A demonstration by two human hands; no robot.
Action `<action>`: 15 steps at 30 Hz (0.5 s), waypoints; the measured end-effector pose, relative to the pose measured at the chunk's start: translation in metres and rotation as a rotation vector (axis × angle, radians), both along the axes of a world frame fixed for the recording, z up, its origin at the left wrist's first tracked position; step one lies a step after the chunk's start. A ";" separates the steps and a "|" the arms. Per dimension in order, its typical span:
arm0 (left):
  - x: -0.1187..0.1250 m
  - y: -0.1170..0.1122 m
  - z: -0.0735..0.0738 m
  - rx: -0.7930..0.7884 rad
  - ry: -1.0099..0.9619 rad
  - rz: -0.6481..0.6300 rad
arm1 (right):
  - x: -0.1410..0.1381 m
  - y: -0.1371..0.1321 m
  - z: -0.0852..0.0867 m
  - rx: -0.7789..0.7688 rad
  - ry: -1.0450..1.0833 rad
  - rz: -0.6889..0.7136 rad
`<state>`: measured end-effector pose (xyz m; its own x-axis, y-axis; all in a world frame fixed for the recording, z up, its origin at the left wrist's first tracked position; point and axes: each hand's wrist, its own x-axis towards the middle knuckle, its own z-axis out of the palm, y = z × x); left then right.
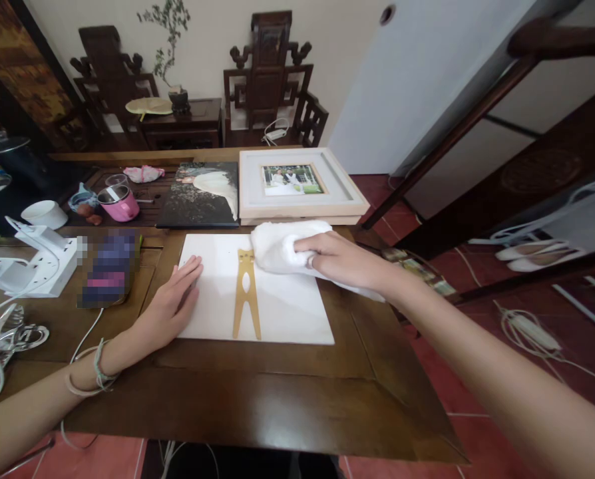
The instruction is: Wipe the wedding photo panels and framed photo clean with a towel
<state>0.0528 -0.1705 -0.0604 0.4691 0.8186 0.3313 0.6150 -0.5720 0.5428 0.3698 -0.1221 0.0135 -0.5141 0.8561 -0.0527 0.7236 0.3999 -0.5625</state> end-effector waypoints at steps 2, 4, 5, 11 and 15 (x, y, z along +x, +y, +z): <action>0.000 0.000 0.000 0.005 -0.001 0.002 | -0.002 -0.001 -0.004 0.044 -0.057 -0.010; 0.000 0.000 0.000 0.009 0.000 0.004 | 0.000 -0.017 -0.006 0.086 -0.106 -0.039; 0.001 0.000 0.000 0.009 0.001 0.003 | 0.001 -0.030 -0.006 0.087 -0.121 -0.046; 0.002 -0.001 0.001 -0.009 -0.014 0.015 | 0.008 -0.114 0.009 -0.119 -0.172 0.071; 0.002 -0.001 -0.001 0.004 -0.022 0.019 | 0.010 -0.114 0.016 -0.134 -0.167 0.068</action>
